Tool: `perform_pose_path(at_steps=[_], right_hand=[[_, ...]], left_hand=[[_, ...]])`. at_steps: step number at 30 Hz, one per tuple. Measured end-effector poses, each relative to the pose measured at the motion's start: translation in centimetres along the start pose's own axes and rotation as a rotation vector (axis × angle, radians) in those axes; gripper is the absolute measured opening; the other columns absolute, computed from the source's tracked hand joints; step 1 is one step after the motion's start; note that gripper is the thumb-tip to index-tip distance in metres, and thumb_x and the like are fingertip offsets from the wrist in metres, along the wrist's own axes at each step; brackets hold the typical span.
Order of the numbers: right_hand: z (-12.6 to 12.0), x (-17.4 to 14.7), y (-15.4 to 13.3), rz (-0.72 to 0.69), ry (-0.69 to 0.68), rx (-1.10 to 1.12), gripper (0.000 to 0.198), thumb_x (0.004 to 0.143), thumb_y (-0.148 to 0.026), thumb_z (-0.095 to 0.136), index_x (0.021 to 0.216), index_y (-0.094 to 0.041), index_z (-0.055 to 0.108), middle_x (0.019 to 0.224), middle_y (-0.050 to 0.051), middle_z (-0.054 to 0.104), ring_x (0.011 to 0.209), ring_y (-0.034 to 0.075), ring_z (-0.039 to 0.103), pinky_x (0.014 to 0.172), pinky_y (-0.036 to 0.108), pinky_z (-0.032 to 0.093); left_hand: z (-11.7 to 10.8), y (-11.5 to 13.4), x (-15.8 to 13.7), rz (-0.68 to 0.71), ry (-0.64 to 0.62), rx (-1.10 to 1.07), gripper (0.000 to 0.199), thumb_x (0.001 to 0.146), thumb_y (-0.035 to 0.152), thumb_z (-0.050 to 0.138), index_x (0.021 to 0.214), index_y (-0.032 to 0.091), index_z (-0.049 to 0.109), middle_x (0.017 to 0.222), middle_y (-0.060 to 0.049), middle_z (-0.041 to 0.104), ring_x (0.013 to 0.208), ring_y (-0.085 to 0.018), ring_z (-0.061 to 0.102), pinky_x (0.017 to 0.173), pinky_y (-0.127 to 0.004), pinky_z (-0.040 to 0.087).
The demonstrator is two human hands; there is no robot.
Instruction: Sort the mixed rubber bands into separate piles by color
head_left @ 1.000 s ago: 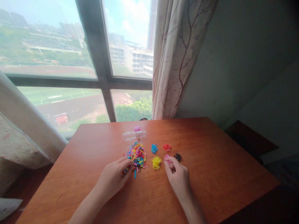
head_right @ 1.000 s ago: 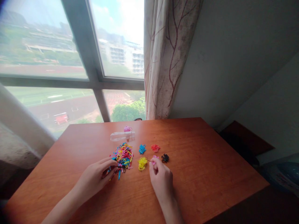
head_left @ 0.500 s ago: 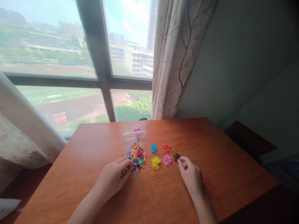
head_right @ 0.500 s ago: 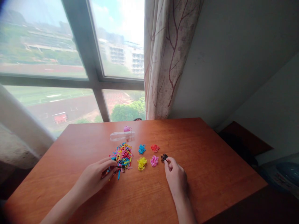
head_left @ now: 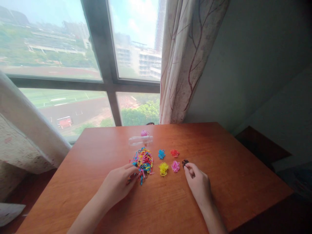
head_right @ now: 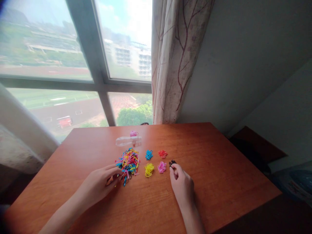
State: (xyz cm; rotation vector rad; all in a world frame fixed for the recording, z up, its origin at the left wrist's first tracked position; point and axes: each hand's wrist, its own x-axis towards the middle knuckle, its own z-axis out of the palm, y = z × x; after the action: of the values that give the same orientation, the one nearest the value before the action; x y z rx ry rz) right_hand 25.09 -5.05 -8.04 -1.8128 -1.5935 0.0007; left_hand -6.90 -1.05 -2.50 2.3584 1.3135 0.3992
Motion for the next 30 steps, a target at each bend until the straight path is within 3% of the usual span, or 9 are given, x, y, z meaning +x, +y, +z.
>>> perform_pose_path(at_steps=[9,13,18,23,30], right_hand=[[1.4,-1.8,-5.5,-0.184,-0.159,0.122,0.022,0.097,-0.028,0.047,0.087,-0.021,0.066,0.062,-0.001,0.061,0.055,0.014,0.057,0.058,0.023,0.034],[2.1,-2.3,-7.2,-0.212,-0.199,0.164,0.018,0.095,-0.024,0.049,0.087,-0.022,0.065,0.065,-0.002,0.062,0.059,0.014,0.059,0.059,0.024,0.033],[2.4,-2.7,-8.3,-0.232,-0.246,0.197,0.016,0.093,-0.022,0.050,0.085,-0.023,0.064,0.064,-0.003,0.061,0.058,0.014,0.057,0.059,0.025,0.031],[2.6,-3.0,-9.2,-0.236,-0.285,0.220,0.016,0.092,-0.022,0.049,0.084,-0.023,0.063,0.066,-0.002,0.061,0.060,0.014,0.057,0.060,0.025,0.030],[2.6,-3.7,-9.5,-0.241,-0.351,0.220,0.014,0.090,-0.019,0.051,0.082,-0.023,0.062,0.067,-0.003,0.062,0.063,0.013,0.059,0.061,0.024,0.031]], left_hand=[[-2.1,0.1,-0.8,-0.107,-0.141,0.090,0.014,0.084,0.026,0.052,0.077,0.023,0.063,0.080,0.000,0.068,0.071,-0.016,0.063,0.062,-0.023,0.037],[-1.8,0.7,-0.8,-0.181,-0.200,0.194,0.014,0.080,0.034,0.059,0.072,0.023,0.062,0.079,-0.001,0.069,0.070,-0.020,0.063,0.059,-0.026,0.033],[-1.2,1.5,-0.5,-0.193,-0.239,0.256,0.013,0.082,0.026,0.052,0.074,0.022,0.061,0.084,-0.004,0.071,0.074,-0.023,0.066,0.060,-0.027,0.035],[-1.6,1.5,-0.7,-0.203,-0.229,0.258,0.023,0.088,0.021,0.039,0.075,0.021,0.059,0.084,-0.005,0.070,0.072,-0.021,0.065,0.058,-0.027,0.033],[-2.4,0.2,-1.2,-0.211,-0.163,0.139,0.018,0.085,0.019,0.044,0.078,0.022,0.060,0.080,-0.001,0.069,0.071,-0.017,0.062,0.062,-0.024,0.034]])
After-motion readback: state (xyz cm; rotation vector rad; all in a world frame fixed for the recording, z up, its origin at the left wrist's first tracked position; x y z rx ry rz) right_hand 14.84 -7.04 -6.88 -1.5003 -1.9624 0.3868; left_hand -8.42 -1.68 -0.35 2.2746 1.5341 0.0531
